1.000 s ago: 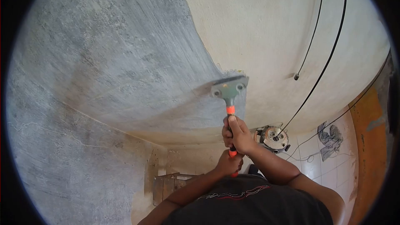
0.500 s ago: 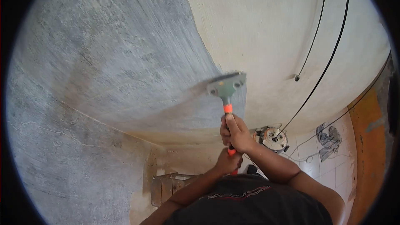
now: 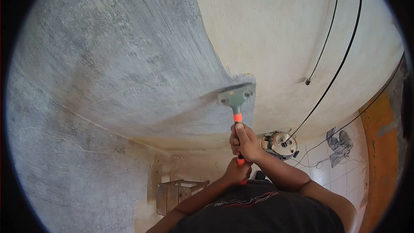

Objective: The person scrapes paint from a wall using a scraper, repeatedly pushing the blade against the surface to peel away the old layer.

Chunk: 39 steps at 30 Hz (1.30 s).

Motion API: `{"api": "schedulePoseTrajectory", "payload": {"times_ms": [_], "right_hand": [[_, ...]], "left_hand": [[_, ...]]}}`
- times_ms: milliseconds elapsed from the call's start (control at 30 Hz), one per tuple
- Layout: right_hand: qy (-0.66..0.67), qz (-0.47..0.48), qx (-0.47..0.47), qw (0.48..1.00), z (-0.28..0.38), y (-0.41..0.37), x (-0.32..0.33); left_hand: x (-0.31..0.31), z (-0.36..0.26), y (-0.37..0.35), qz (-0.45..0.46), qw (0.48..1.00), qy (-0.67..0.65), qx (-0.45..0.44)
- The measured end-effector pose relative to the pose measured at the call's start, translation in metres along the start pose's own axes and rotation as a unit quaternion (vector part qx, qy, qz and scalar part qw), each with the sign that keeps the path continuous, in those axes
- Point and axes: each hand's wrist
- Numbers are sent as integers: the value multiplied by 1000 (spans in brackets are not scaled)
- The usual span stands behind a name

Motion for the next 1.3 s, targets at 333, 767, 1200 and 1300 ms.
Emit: {"api": "schedulePoseTrajectory", "payload": {"times_ms": [333, 767, 1200, 1300], "right_hand": [[-17, 11, -1, 1000, 2, 1, -1], [13, 24, -16, 999, 7, 1, -7], [11, 56, 12, 998, 14, 3, -6], [7, 51, 31, 998, 8, -1, -4]], "left_hand": [[2, -3, 1, 3, 1000, 7, 5], [5, -8, -4, 10, 999, -25, 36], [8, -18, 2, 11, 999, 1, -43], [3, -8, -3, 9, 1000, -26, -9]]}}
Point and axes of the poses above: each hand's wrist, its own y-axis towards the middle knuckle, its own x-axis out of the back of the hand, z = x × y, and after that the axes turned 3 degrees about -x, right-handed
